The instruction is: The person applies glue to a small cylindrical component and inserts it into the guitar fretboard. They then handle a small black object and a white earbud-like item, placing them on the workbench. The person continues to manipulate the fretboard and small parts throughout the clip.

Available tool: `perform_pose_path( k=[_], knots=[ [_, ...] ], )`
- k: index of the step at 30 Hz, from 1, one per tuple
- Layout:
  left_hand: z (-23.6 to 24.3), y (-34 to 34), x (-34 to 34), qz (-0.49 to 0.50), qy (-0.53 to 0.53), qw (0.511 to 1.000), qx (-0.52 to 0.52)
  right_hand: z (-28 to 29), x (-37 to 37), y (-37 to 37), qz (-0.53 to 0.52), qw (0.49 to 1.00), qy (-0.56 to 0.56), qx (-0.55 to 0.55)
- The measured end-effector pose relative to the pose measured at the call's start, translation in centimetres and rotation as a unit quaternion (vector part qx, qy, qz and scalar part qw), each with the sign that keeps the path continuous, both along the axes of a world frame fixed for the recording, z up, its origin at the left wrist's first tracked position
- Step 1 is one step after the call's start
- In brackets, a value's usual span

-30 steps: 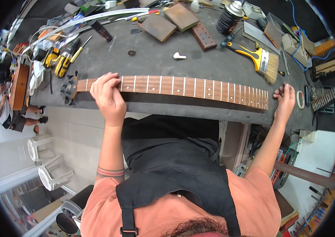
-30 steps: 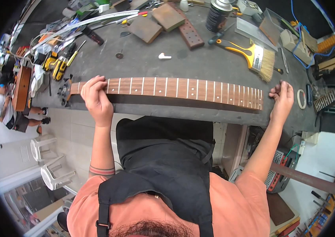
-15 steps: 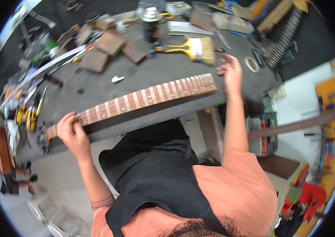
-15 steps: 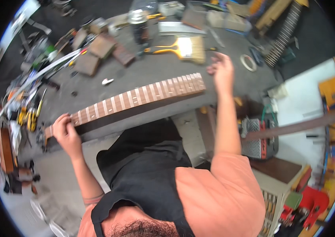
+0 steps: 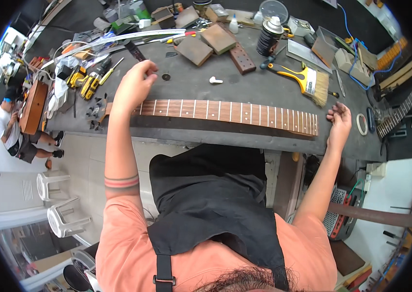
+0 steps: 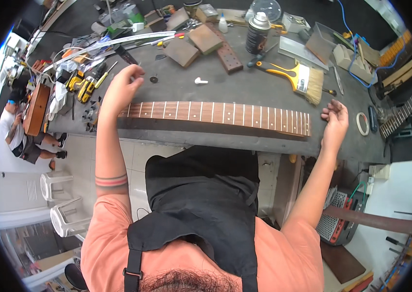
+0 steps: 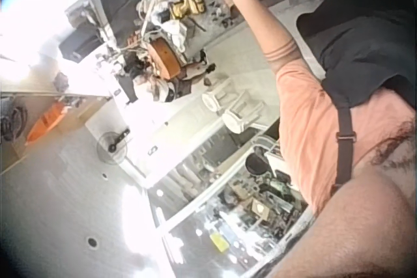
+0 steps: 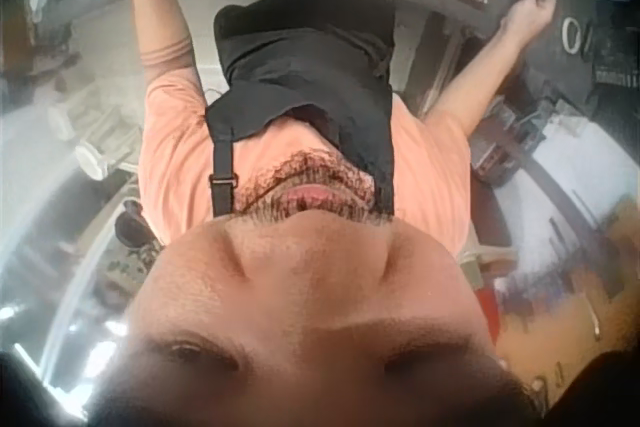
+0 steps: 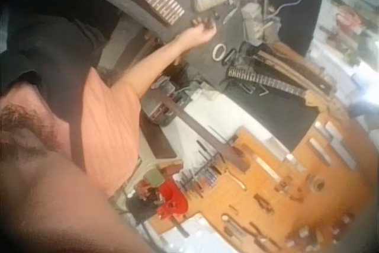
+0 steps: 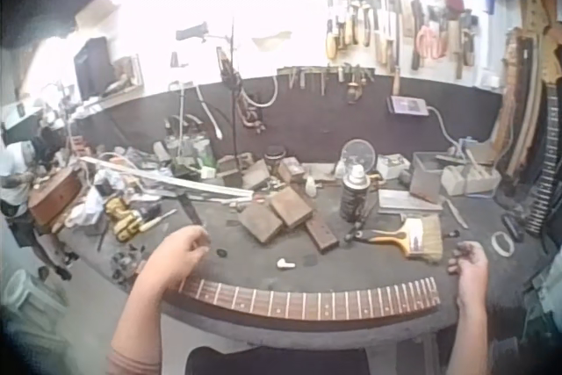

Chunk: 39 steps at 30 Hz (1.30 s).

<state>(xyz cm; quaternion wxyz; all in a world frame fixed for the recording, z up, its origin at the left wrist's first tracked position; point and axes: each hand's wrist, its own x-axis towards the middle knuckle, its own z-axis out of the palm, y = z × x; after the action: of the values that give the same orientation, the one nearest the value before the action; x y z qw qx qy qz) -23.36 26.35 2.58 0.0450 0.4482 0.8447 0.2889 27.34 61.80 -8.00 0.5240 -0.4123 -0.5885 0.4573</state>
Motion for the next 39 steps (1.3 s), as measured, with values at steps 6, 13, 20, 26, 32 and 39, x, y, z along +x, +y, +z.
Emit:
perform_pose_path(
  k=[6, 13, 20, 26, 32, 39],
  knots=[
    [-0.7, 1.8, -0.6, -0.086, 0.096, 0.987, -0.098, 0.9, -0.8, -0.9, -0.012, 1.000, -0.019, 0.010],
    [1.9, 6.5, 5.6, -0.204, -0.160, 0.961, 0.094, 2.1, -1.3, -3.8, -0.172, 0.969, -0.035, 0.177],
    [1.8, 11.8, 29.4, -0.523, -0.347, 0.777, 0.034, 10.6, 1.7, -26.1, 0.054, 0.986, -0.115, 0.109],
    [-0.2, 8.6, 41.5, -0.647, -0.423, 0.630, -0.074, 6.8, 9.4, -35.9, -0.113, 0.987, 0.088, -0.076],
    [-2.8, 12.0, 41.3, -0.705, -0.045, 0.699, 0.112, 0.6, 25.2, -46.6, -0.434, 0.853, 0.261, -0.126],
    [-6.6, 15.1, 38.2, -0.651, -0.011, 0.740, 0.169, -3.0, 42.1, -55.0, -0.536, 0.740, 0.403, -0.060]
  ],
)
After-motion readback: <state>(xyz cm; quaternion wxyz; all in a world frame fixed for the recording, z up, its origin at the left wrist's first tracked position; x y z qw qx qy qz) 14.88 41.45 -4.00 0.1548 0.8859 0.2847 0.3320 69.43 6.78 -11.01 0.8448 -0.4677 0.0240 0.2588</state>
